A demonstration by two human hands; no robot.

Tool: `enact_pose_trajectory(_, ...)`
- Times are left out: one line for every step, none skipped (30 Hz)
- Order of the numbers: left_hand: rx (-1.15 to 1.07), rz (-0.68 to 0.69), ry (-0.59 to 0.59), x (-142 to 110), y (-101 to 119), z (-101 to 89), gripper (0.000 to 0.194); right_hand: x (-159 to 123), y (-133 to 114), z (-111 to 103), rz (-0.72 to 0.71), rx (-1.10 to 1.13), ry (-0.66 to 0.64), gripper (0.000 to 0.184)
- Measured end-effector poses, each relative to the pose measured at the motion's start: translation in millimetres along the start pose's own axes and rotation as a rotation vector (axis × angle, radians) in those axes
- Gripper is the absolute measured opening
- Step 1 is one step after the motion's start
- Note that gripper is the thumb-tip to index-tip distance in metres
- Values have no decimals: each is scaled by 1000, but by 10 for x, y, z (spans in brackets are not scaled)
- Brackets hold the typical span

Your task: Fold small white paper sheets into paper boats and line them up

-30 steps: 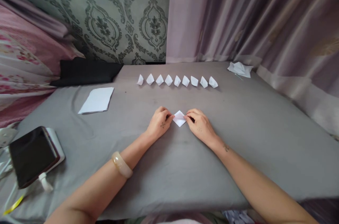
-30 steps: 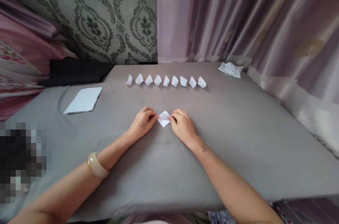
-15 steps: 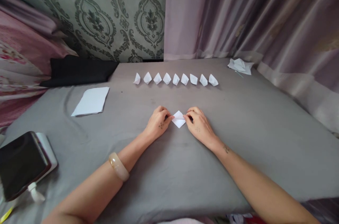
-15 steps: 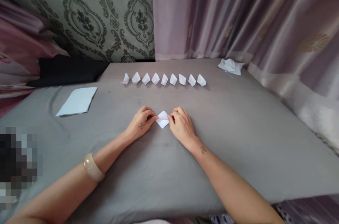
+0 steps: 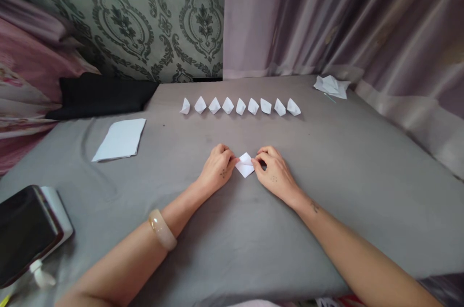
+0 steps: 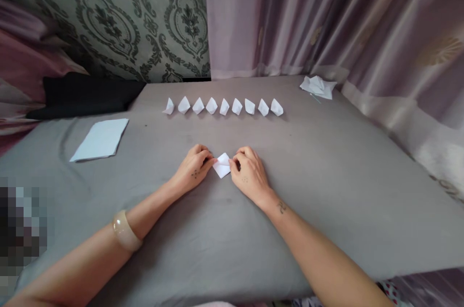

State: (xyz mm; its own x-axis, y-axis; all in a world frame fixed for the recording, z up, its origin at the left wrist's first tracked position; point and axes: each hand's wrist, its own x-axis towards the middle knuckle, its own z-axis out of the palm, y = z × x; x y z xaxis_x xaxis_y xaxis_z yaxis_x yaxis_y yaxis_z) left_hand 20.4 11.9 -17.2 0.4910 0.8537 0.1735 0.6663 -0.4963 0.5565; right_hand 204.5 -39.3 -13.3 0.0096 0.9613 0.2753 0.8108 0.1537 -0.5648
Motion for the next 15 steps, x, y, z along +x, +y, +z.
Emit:
enact_pose_trajectory(-9, 0, -3, 3, 0, -5, 19, -1, -4, 1, 2, 4, 7, 18)
enact_pose_trajectory(-18, -2, -5, 6, -3, -8, 19, -2, -7, 1, 6, 8, 8, 18)
enact_pose_trajectory(-24, -3, -7, 8, -8, -10, 18, -3, -8, 0, 9, 13, 6, 18)
enact_pose_trajectory(-29, -2, -9, 9, -15, -10, 18, -3, -7, -1, 14, 19, 2, 18)
enact_pose_trajectory(-32, -2, -11, 10, -21, -8, 18, -2, -6, -2, 17, 26, -4, 18)
enact_pose_trajectory(-33, -1, -11, 11, -28, -6, 18, -1, -4, -4, 18, 32, -10, 17)
enact_pose_trajectory(-30, 3, -10, 11, -32, -3, 18, 0, -3, -6, 19, 37, -14, 17)
enact_pose_trajectory(-25, 7, -8, 12, -35, 0, 19, 2, -2, -8, 18, 41, -18, 17)
enact_pose_trajectory(-15, 12, -6, 13, -35, 1, 19, 5, -3, -10, 14, 41, -22, 16)
enact_pose_trajectory(-2, 16, -9, 13, -32, 0, 20, 7, -5, -11, 10, 38, -27, 16)
enact_pose_trajectory(13, 19, -13, 14, -25, -3, 21, 9, -8, -12, 6, 34, -31, 16)
enact_pose_trajectory(27, 21, -19, 15, -16, -8, 21, 12, -11, -12, 3, 28, -35, 16)
enact_pose_trajectory(41, 20, -26, 16, -4, -13, 22, 14, -14, -12, 1, 21, -38, 16)
enact_pose_trajectory(53, 18, -34, 17, 8, -20, 22, 16, -16, -10, -1, 14, -39, 16)
enact_pose_trajectory(65, 14, -41, 18, 21, -26, 22, 18, -18, -7, -1, 9, -41, 16)
